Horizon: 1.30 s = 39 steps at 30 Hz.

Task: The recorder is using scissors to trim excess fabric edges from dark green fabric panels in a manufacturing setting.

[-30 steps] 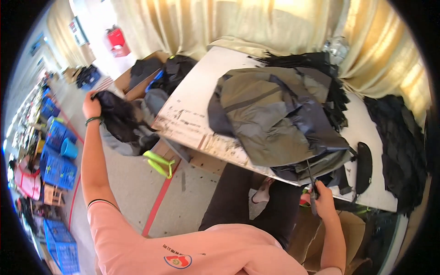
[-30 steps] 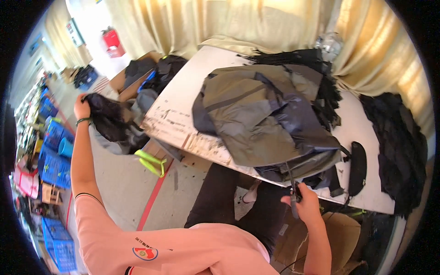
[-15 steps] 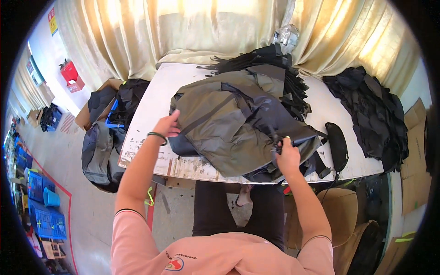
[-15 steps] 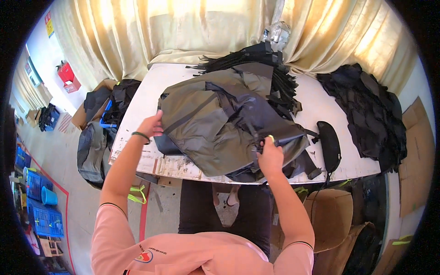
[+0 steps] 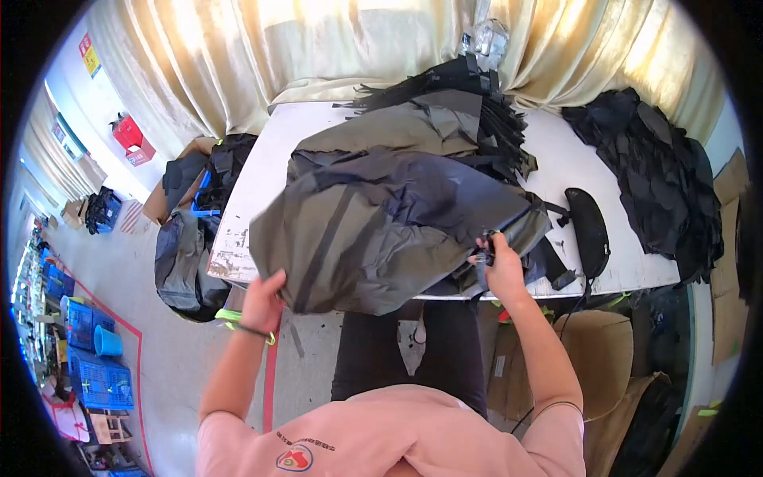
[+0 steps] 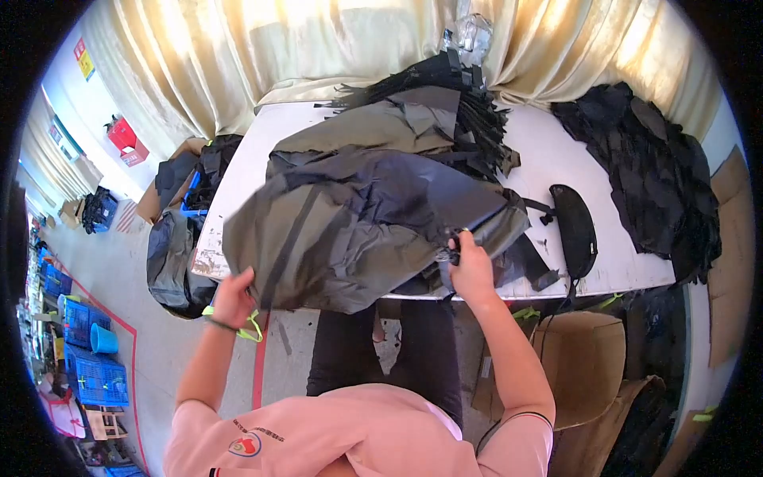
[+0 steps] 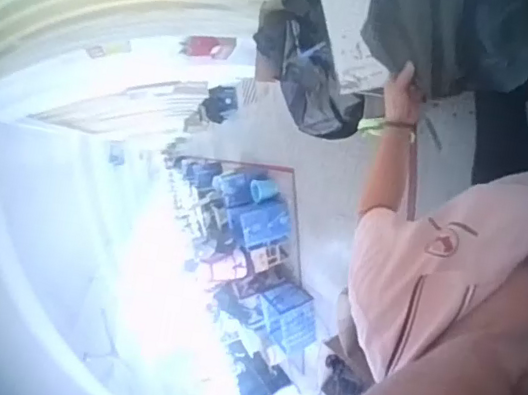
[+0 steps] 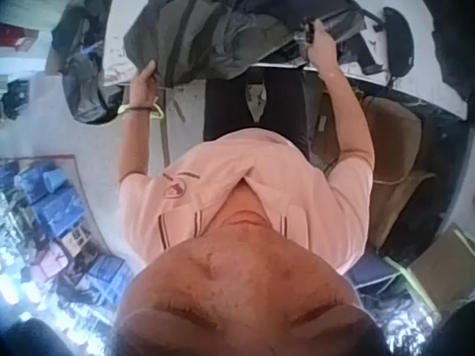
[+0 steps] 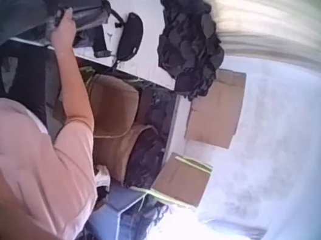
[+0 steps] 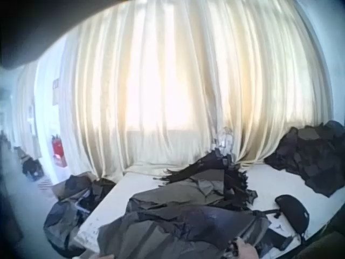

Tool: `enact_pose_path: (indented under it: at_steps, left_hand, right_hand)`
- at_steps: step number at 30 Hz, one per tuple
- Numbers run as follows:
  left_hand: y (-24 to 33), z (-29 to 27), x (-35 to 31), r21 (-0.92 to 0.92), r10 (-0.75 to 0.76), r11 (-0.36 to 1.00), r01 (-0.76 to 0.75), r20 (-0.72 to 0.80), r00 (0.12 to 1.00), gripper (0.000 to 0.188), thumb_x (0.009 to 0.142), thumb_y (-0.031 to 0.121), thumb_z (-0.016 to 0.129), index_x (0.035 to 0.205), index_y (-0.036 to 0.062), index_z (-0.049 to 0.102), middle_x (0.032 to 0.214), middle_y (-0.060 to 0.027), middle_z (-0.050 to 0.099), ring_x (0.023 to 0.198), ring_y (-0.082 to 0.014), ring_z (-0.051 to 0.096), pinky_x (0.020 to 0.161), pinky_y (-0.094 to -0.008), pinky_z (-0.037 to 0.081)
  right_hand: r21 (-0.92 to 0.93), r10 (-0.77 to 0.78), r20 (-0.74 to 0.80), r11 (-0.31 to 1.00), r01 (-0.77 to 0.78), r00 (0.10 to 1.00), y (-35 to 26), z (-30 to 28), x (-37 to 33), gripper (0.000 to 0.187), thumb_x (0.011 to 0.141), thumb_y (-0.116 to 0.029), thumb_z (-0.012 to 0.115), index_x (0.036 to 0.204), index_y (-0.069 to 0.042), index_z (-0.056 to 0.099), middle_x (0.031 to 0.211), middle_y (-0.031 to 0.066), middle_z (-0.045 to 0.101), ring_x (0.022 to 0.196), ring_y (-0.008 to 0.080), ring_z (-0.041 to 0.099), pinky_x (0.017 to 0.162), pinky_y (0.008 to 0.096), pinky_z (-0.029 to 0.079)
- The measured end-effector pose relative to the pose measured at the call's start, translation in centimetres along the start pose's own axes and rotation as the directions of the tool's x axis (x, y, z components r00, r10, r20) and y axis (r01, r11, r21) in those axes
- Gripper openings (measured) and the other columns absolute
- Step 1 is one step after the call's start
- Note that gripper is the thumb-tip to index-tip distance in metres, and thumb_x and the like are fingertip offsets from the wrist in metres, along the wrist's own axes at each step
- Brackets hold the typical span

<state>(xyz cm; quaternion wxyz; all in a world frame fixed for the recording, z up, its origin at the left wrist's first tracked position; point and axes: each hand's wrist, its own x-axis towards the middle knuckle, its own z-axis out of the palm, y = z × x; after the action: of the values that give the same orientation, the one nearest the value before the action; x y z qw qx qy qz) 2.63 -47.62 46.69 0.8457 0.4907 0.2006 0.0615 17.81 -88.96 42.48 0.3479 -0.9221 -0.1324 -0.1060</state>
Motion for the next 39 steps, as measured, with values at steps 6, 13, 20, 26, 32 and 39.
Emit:
enact_pose_path:
  at_steps: [6, 13, 20, 26, 32, 39]
  left_hand:
    - [-4.9, -5.0, -6.7, 0.93, -0.729, 0.367, 0.034, 0.265, 0.63, 0.021, 0.091, 0.018, 0.06, 0.103, 0.0011, 0.064, 0.093, -0.0072, 0.067, 0.086, -0.0184, 0.065, 0.079, -0.0332, 0.052]
    - [-2.2, 4.2, 0.0, 0.712, 0.208, 0.098, -0.696, 0.669, 0.714, 0.032, 0.083, 0.018, 0.067, 0.111, 0.0052, 0.06, 0.106, -0.0119, 0.06, 0.1, -0.0266, 0.058, 0.085, -0.038, 0.047]
    - [-5.7, 0.9, 7.1, 0.86, 0.083, 0.16, -0.484, 0.477, 0.875, 0.026, 0.07, 0.012, 0.077, 0.089, 0.0054, 0.061, 0.099, -0.0096, 0.06, 0.097, -0.0274, 0.055, 0.087, -0.0354, 0.044]
    - [-2.2, 0.0, 4.4, 0.648, 0.162, 0.429, -0.629, 0.63, 0.76, 0.025, 0.071, 0.001, 0.072, 0.078, 0.0061, 0.049, 0.101, -0.0104, 0.061, 0.099, -0.0192, 0.056, 0.087, -0.0333, 0.042]
    - [1.6, 0.6, -0.3, 0.507, -0.143, 0.843, -0.178, 0.531, 0.835, 0.024, 0.082, -0.006, 0.062, 0.088, 0.0103, 0.045, 0.079, 0.0073, 0.044, 0.069, -0.0013, 0.042, 0.062, -0.0177, 0.034]
    - [-2.7, 0.7, -0.7, 0.598, -0.373, 0.801, -0.001, 0.501, 0.781, 0.019, 0.082, -0.001, 0.067, 0.09, 0.0078, 0.052, 0.084, 0.0058, 0.052, 0.078, -0.002, 0.048, 0.069, -0.0186, 0.039]
  right_hand:
    - [-0.117, -0.232, 0.139, 0.961, 0.249, 0.963, -0.5, 2.0, -0.6, 0.045, 0.063, -0.006, 0.076, 0.098, -0.007, 0.049, 0.089, 0.0114, 0.065, 0.087, 0.029, 0.062, 0.078, 0.038, 0.043]
    - [-0.259, -0.235, 0.056, 0.935, 0.242, 0.97, 0.0, 3.3, 1.1, 0.039, 0.065, -0.004, 0.071, 0.096, -0.008, 0.048, 0.09, 0.0092, 0.067, 0.085, 0.0272, 0.064, 0.073, 0.0386, 0.04]
    - [-0.187, -0.166, 0.107, 0.965, 0.184, 0.98, -0.2, 2.2, 1.1, 0.036, 0.067, -0.005, 0.072, 0.093, -0.008, 0.048, 0.084, 0.0111, 0.068, 0.079, 0.0325, 0.064, 0.073, 0.0414, 0.042]
    - [0.437, -0.037, 0.221, 0.897, -0.065, 0.975, -2.2, -7.5, -0.9, 0.028, 0.075, -0.004, 0.076, 0.088, -0.004, 0.051, 0.076, 0.0002, 0.056, 0.072, 0.0089, 0.053, 0.066, 0.0251, 0.045]
    - [0.403, 0.051, 0.383, 0.889, -0.216, 0.922, -5.6, -16.8, -5.7, 0.024, 0.076, -0.002, 0.073, 0.084, -0.006, 0.05, 0.069, -0.0019, 0.055, 0.061, 0.0048, 0.05, 0.054, 0.021, 0.041]
    - [0.303, 0.091, 0.448, 0.92, -0.247, 0.889, -2.9, -15.8, -9.7, 0.024, 0.076, -0.002, 0.074, 0.086, -0.002, 0.052, 0.076, 0.0002, 0.054, 0.076, 0.007, 0.048, 0.07, 0.0236, 0.043]
